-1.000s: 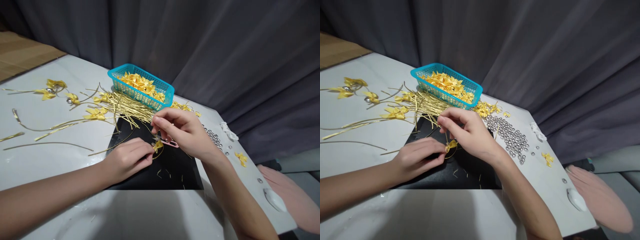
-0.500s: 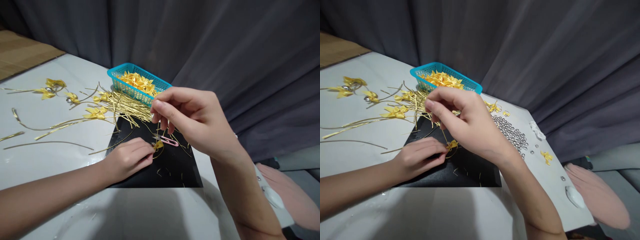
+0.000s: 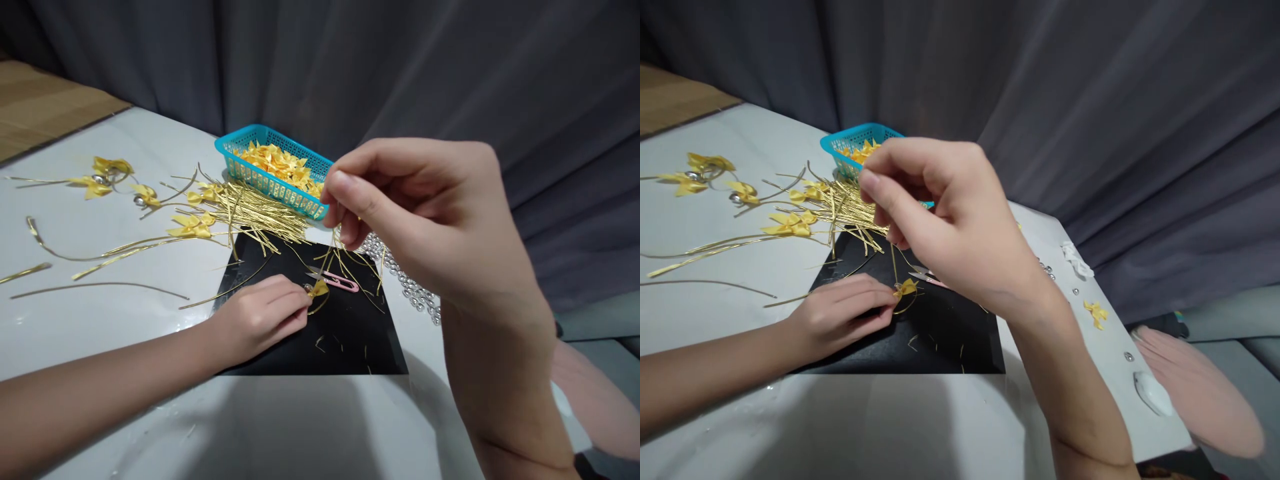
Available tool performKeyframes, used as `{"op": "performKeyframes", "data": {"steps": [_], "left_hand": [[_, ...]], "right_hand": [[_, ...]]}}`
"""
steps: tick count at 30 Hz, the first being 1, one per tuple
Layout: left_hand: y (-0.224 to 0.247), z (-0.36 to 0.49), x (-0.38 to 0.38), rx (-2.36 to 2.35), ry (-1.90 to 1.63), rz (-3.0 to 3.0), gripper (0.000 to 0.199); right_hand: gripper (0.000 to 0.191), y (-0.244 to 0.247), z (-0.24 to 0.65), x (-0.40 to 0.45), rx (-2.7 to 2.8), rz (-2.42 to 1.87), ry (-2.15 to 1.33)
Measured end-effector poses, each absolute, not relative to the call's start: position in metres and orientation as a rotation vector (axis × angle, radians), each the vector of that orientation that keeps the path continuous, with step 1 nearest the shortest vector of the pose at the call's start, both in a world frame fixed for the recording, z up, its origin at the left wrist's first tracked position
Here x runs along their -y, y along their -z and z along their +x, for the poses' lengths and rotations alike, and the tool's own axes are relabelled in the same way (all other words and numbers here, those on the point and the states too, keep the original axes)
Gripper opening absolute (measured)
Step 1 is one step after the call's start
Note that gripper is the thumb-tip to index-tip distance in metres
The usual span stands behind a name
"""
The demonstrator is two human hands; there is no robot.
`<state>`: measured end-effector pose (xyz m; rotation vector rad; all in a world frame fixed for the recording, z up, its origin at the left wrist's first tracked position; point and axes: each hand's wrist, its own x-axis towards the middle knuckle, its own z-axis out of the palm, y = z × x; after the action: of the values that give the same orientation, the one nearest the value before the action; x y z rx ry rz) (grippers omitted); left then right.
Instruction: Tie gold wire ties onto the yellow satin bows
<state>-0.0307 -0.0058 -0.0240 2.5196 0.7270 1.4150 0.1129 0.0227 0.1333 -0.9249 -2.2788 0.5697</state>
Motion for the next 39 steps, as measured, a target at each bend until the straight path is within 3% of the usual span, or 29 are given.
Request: {"op": "performKeyframes", "data": {"steps": [4,11,20,39], "left_hand": [[0.026,-0.031,0.006,-0.723,-1.371,2.543,0.009],[0.022,-0.031,0.005,-0.851,-1.212,2.299,0.008],[0.014,-0.028,-0.004,-0.937,-1.013,1.742,0.009],[0.012,-0.026,-0.004,-1.067,-1.006,1.669,0.006]], "right_hand": [[0.017,-0.131,0.115,-0.023,2.206,-0.951,-0.620],[0.025,-0.107,0.124,-0.028,1.904,-1.025,-1.162],[0.011,-0.096,0.141,-0.019,1.601,-1.108,-1.425],[0.009,-0.091,0.136,0.006,1.613,-1.078,-1.139]]}}
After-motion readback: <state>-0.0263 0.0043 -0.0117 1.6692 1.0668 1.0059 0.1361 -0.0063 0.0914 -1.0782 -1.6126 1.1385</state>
